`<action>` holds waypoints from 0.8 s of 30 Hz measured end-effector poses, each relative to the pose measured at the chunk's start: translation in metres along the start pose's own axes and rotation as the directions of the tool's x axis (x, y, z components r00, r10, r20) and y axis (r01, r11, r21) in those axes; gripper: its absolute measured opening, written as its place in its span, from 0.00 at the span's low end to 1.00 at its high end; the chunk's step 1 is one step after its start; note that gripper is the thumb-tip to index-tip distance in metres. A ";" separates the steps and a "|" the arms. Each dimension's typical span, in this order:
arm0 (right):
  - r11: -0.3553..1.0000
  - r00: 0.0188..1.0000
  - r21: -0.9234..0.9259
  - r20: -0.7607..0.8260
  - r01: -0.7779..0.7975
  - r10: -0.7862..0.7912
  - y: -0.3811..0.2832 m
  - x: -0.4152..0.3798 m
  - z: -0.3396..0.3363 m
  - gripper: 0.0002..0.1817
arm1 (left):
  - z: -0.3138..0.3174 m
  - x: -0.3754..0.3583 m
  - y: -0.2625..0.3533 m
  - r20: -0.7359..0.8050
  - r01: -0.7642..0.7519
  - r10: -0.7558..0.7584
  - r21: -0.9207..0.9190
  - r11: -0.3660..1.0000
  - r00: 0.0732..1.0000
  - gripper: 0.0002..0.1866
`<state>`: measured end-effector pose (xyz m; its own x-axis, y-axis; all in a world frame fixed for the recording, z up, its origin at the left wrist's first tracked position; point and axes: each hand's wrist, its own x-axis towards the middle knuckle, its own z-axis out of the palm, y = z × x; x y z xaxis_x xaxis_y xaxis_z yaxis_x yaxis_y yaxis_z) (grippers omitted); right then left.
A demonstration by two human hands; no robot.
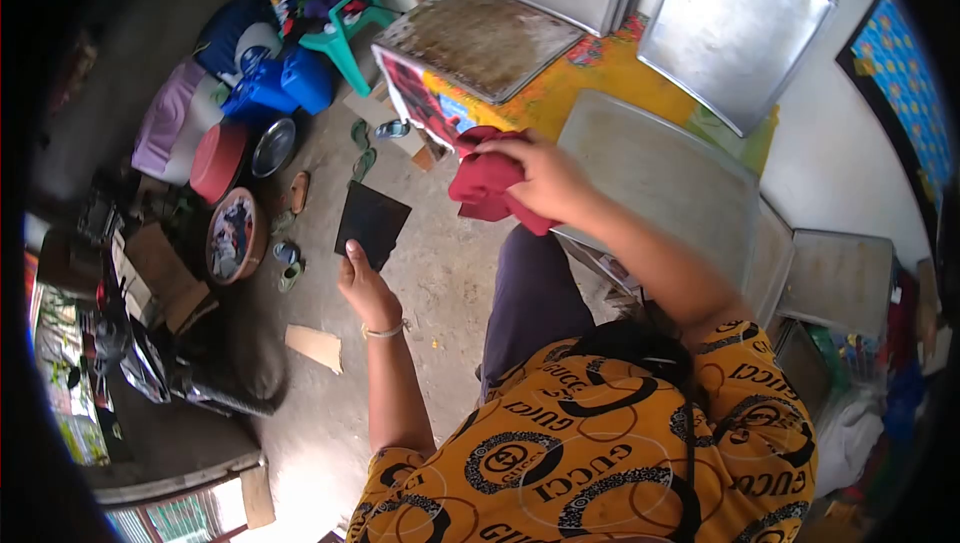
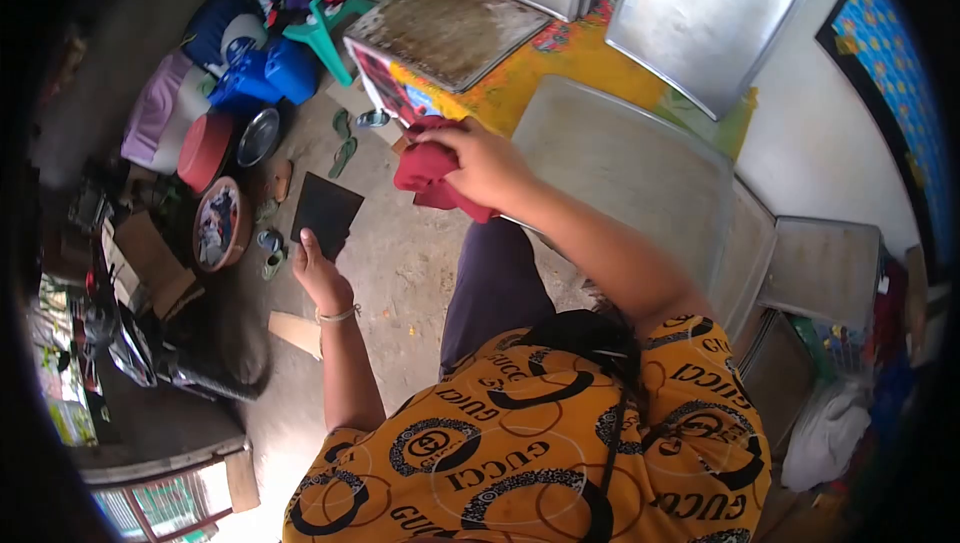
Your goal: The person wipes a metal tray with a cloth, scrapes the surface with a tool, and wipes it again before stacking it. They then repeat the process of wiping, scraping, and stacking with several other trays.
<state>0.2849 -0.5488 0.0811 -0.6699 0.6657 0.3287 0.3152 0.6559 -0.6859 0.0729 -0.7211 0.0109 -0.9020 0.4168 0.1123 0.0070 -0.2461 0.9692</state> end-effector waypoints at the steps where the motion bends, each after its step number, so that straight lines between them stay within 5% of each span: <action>1: 0.996 0.998 0.077 -0.050 0.053 -0.049 0.009 -0.001 -0.020 0.28 | 0.011 0.004 -0.005 0.027 0.101 -0.098 -0.123 0.987 0.995 0.16; 3: 0.910 0.997 0.413 -0.047 -0.035 0.060 0.018 -0.022 -0.070 0.24 | 0.035 0.012 -0.014 0.172 0.341 -0.316 -0.143 0.929 0.933 0.20; 8: 0.836 0.849 0.513 -0.341 -0.192 0.404 0.027 -0.128 -0.181 0.24 | 0.115 0.031 -0.065 0.458 0.701 -0.581 -0.144 0.698 0.673 0.18; 13: 0.840 0.639 0.499 -0.579 -0.214 0.507 0.037 -0.234 -0.224 0.24 | 0.198 0.059 -0.104 0.343 0.763 -0.698 -0.092 0.640 0.628 0.10; 19: 0.747 0.437 0.606 -0.614 -0.273 0.657 0.064 -0.338 -0.230 0.22 | 0.274 0.108 -0.133 0.334 0.744 -0.693 -0.041 0.666 0.639 0.06; 21: 0.750 0.428 0.601 -0.621 -0.277 0.656 0.054 -0.343 -0.231 0.21 | 0.292 0.136 -0.152 0.404 0.744 -0.651 -0.127 0.656 0.643 0.09; 23: 0.753 0.393 0.610 -0.647 -0.246 0.653 0.053 -0.350 -0.232 0.20 | 0.305 0.138 -0.134 0.299 0.770 -0.724 -0.061 0.635 0.621 0.16; 24: 0.756 0.381 0.612 -0.658 -0.232 0.649 0.054 -0.351 -0.234 0.19 | 0.315 0.130 -0.128 0.094 0.746 -0.745 0.025 0.665 0.661 0.25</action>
<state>0.6945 -0.6637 0.0809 0.3916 0.9139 0.1071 -0.0178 0.1239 -0.9921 0.0910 -0.3602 -0.0293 -0.5606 0.5407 -0.6273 -0.6579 0.1693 0.7339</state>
